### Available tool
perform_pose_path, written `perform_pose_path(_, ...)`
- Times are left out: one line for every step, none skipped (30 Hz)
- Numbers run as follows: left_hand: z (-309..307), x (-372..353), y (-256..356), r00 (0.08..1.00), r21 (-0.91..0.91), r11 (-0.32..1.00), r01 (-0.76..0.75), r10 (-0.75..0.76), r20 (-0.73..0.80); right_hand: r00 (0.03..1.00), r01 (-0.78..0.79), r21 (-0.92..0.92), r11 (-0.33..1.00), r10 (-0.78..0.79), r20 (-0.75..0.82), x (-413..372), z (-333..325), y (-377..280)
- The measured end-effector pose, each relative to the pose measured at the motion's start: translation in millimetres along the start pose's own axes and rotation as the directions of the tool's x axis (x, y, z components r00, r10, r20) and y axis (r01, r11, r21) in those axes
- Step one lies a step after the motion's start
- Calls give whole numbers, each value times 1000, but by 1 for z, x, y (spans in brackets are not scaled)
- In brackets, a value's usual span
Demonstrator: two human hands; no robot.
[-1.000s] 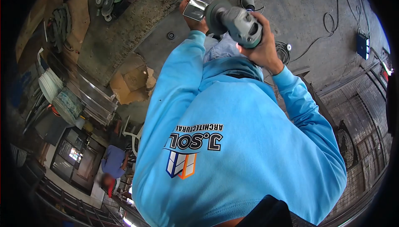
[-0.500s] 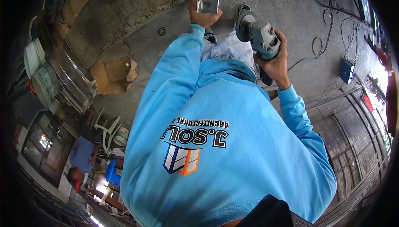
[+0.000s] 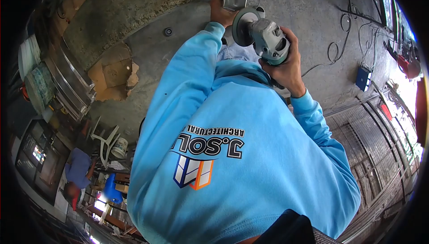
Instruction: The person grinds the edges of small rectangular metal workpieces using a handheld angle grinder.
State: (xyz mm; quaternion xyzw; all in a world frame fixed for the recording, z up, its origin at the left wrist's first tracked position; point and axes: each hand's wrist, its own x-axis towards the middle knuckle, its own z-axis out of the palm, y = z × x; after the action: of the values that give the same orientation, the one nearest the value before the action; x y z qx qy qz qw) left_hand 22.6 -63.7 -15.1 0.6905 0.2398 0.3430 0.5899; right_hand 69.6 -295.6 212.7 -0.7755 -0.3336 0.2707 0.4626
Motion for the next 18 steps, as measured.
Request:
perform_pose_path(0, 0, 0, 1000, -5, 1000, -2, 2, -3, 1000, 2, -6, 1000, -2, 0, 1, -1, -2)
perform_pose_path(0, 0, -1, 1000, 2, 1000, -6, 6, 2, 1000, -4, -25, 1000, 4, 5, 3, -1, -3)
perform_pose_path(-1, 0, 0, 1000, 9, 1000, -9, 9, 6, 1000, -10, -44, 999, 11, 11, 6, -2, -4)
perform_pose_path(-1, 0, 1, 1000, 5, 1000, -11, 11, 2, 1000, -8, -49, 999, 8, 12, 9, -3, -4)
perform_pose_path(-1, 0, 2, 1000, -38, 999, 15, -15, 7, 1000, 0, -44, 999, 1, 12, 13, -5, -5)
perform_pose_path(-1, 0, 6, 999, -81, 996, 44, -43, 14, 1000, 5, -39, 999, -4, 11, 18, -6, -5)
perform_pose_path(-2, 0, 11, 999, -86, 995, 43, -42, 13, 1000, 5, -43, 999, -5, 11, 22, -8, -6)
perform_pose_path(-4, 1, 15, 998, -73, 996, 57, -55, 28, 1000, -19, -43, 999, 19, -2, 27, -10, -6)
perform_pose_path(-4, 2, 19, 997, -58, 996, 72, -69, 41, 999, -44, -41, 998, 43, -15, 31, -11, -6)
perform_pose_path(-3, 1, 18, 997, -61, 996, 72, -70, 38, 999, -47, -24, 999, 46, -16, 33, -11, -6)
perform_pose_path(-3, 0, 17, 997, -73, 995, 71, -69, 38, 999, -47, -26, 999, 47, -13, 31, -11, -7)
perform_pose_path(-2, 1, 14, 997, -84, 994, 70, -67, 38, 999, -46, -34, 998, 47, 13, 29, -12, -8)
perform_pose_path(-2, 0, 4, 997, -84, 994, 69, -66, 35, 998, -44, -40, 998, 45, 38, 26, -12, -9)
perform_pose_path(-3, -1, -5, 998, -38, 998, 58, -57, 42, 998, -43, -42, 998, 44, 40, 21, -12, -11)
perform_pose_path(-4, 0, -6, 998, 8, 999, 47, -47, 51, 995, -55, -35, 998, 58, 76, 14, -12, -13)
perform_pose_path(-4, 0, -8, 998, 6, 999, 46, -46, 50, 991, -68, -30, 997, 71, 112, 9, -12, -14)
perform_pose_path(-5, -1, -9, 997, -4, 999, 50, -49, 64, 991, -68, -31, 997, 71, 111, 5, -12, -14)
perform_pose_path(-6, -1, -5, 995, -13, 998, 55, -54, 79, 990, -72, -19, 997, 74, 123, 2, -13, -13)
